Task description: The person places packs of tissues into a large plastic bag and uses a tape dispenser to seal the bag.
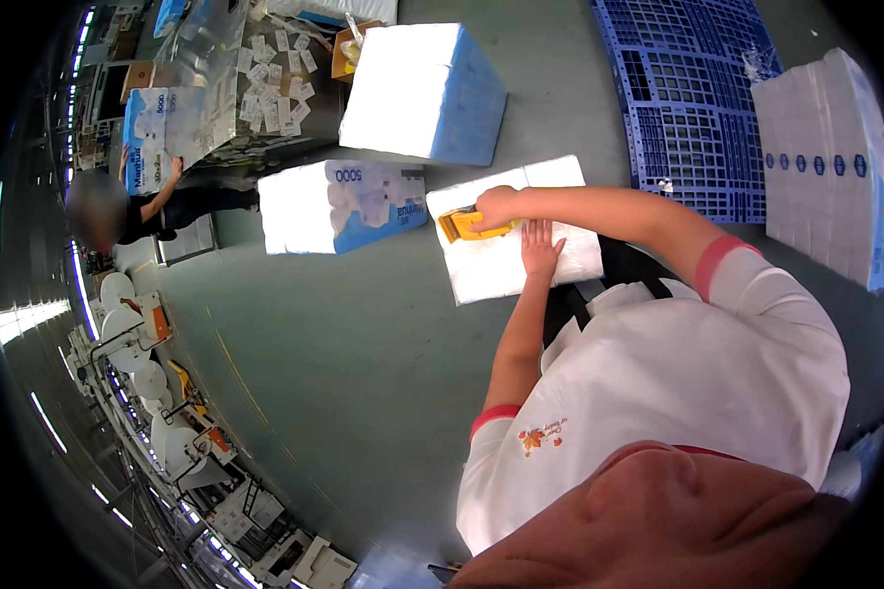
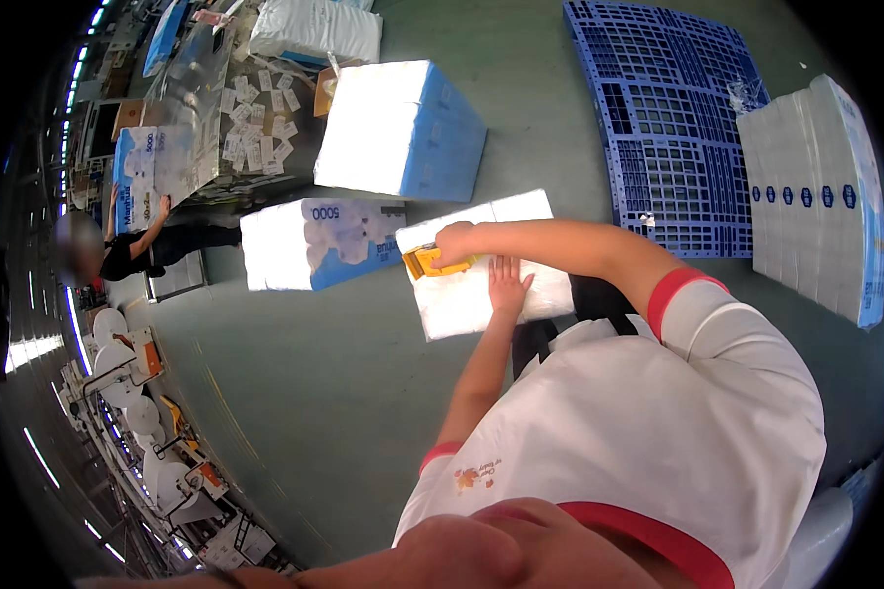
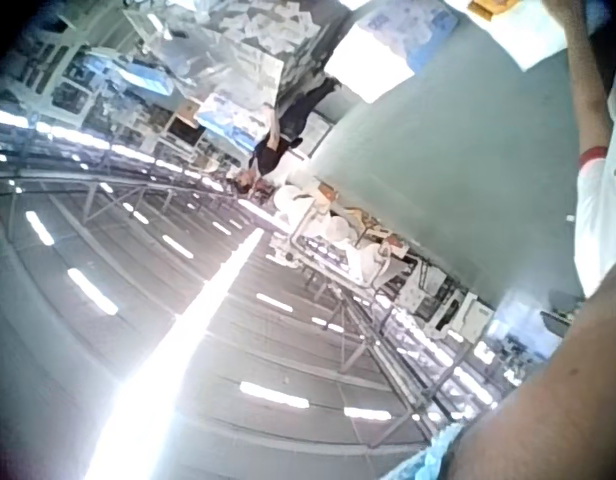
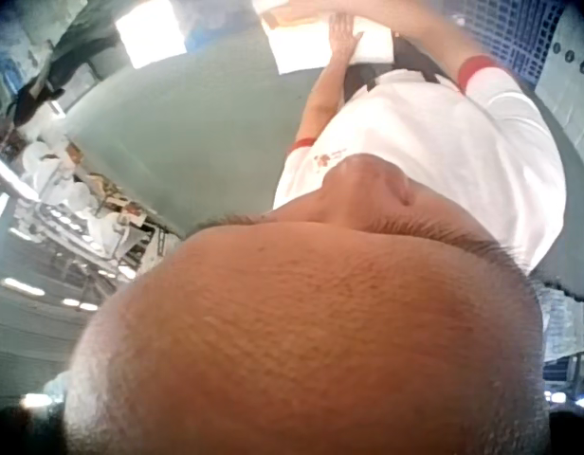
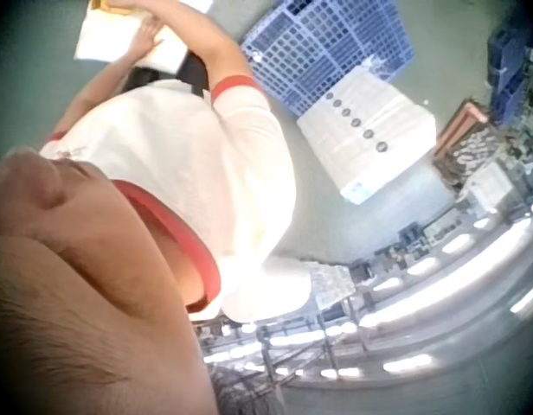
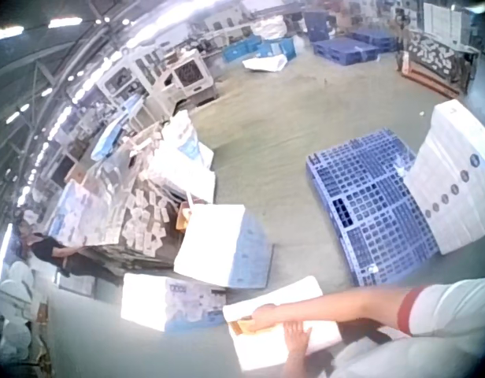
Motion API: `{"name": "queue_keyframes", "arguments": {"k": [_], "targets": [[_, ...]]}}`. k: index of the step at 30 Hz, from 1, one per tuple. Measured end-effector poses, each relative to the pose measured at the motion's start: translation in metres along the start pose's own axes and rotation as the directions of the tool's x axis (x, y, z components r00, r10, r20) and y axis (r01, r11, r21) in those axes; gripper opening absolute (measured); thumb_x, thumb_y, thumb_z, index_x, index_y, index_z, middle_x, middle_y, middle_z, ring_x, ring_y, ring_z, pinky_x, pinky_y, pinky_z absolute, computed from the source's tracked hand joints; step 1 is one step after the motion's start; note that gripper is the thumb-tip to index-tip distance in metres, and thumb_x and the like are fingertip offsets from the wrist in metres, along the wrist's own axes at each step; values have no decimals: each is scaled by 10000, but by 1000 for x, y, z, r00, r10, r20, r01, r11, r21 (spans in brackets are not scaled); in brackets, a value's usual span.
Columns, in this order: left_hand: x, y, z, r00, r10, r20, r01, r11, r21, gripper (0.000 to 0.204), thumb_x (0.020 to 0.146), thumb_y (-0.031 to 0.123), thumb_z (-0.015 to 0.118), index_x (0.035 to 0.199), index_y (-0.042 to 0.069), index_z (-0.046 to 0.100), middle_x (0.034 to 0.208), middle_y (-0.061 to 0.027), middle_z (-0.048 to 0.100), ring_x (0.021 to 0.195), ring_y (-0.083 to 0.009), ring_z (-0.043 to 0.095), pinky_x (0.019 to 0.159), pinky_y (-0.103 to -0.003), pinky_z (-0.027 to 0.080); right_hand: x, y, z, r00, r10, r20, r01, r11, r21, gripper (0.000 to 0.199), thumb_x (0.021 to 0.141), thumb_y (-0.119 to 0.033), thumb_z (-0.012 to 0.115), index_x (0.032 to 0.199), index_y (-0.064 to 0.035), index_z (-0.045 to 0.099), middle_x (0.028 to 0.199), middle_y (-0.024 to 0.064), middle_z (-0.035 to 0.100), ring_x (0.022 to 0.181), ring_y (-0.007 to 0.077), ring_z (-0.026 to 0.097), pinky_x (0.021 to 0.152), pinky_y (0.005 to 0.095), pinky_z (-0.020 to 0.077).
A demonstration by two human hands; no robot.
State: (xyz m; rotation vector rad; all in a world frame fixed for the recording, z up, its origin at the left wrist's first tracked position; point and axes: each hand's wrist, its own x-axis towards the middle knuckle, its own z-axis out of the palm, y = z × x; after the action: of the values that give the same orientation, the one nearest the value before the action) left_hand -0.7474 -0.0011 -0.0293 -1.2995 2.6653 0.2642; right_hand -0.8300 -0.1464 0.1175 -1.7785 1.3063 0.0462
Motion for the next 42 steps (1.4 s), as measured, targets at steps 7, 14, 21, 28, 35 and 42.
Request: {"name": "queue_keyframes", "arguments": {"k": [7,14,21,28,35,42], "targets": [[-8,-16,-4,993,-101,-66,99,995,-34,788,817,511,505,1399,58,227,1439,-145,252,1348,-261,200,1105,-395,146,-155,148,-39,953,150,265,-227,929,292,651,711,-645,588,696,2,655,622,110,643,571,213,645,568,313,504],[-2,-5,-21,993,-25,-114,19,998,-52,823,808,486,538,1407,42,192,1464,-149,192,1357,-276,175,1102,-403,164,-193,264,-4,886,442,137,-450,892,31,598,717,-616,574,741,-28,681,662,108,655,652,220,655,624,341,504],[-1,-9,-22,990,-87,-114,80,995,-63,746,825,395,548,1389,24,231,1441,-198,198,1341,-318,184,1096,-404,184,-141,215,41,864,491,-113,-504,841,-196,530,719,-572,574,822,-66,692,824,109,671,797,256,648,678,372,500],[-2,-18,-47,985,-120,-127,38,858,-513,601,750,128,641,1274,-2,377,1275,-220,363,1228,-371,314,1028,-409,284,-182,256,84,806,546,-227,-561,828,-3,664,658,-677,589,747,-24,670,701,151,638,675,306,627,599,399,482],[16,3,-100,955,-47,292,272,-249,-930,464,857,200,569,1264,22,435,1277,-128,439,1172,-221,412,978,-352,342,-238,172,80,883,187,-431,-143,981,131,503,648,-503,715,678,-9,629,623,155,555,664,318,549,633,385,435],[-17,-67,-101,919,-72,388,328,-406,-853,216,889,148,546,1008,-22,605,908,-48,639,791,-106,601,738,-227,484,-179,80,64,944,53,-325,-27,996,83,512,640,-520,705,649,-14,626,619,156,553,643,310,540,620,383,429]]}}
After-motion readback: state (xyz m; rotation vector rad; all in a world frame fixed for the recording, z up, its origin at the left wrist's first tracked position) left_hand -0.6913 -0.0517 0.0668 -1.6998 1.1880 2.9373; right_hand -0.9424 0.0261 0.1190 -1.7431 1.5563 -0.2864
